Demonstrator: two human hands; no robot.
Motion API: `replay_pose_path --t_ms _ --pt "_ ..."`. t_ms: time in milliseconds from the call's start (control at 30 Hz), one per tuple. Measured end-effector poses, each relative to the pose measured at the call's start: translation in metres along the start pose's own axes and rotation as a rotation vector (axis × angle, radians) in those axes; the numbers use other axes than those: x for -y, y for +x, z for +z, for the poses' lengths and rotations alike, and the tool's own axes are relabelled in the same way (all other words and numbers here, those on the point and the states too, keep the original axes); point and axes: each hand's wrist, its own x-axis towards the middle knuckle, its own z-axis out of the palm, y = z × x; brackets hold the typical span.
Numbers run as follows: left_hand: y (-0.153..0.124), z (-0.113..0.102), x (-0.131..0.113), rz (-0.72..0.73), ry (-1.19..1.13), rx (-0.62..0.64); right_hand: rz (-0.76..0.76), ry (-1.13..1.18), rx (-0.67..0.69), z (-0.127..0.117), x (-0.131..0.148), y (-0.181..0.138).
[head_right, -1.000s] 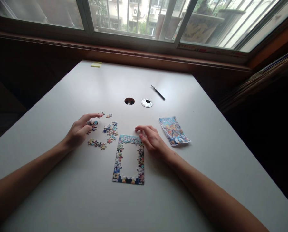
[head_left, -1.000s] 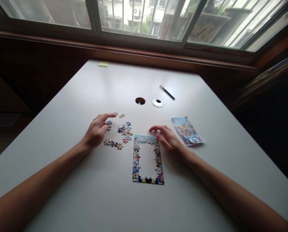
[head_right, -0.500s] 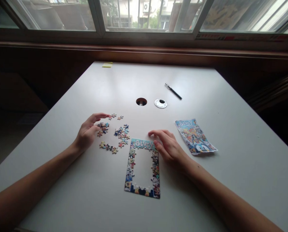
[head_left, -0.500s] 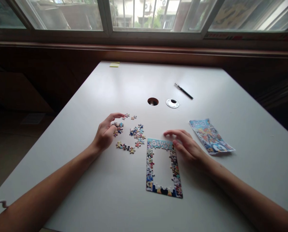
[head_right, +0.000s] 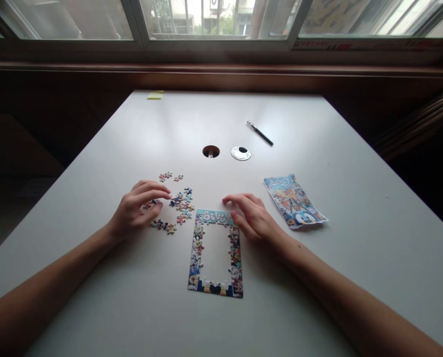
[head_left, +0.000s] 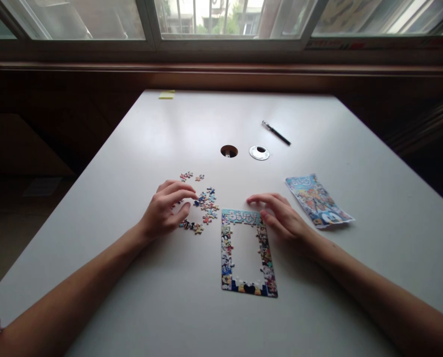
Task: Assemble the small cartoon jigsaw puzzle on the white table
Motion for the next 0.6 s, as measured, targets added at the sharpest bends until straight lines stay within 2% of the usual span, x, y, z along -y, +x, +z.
replay_pose_path --t_ms 267,433,600 --pt "-0.008 0.006 -0.011 0.243 0.142 0.138 -0.008 -0.017 -0.008 0.0 0.001 0.0" --pt "-0.012 0.009 -0.021 0.283 0.218 0.252 -0.013 -0.017 -0.014 0.001 0.001 0.0" --pt "-0.013 0.01 -0.022 0.271 0.288 0.349 -0.031 -0.012 -0.015 0.002 -0.001 0.001"
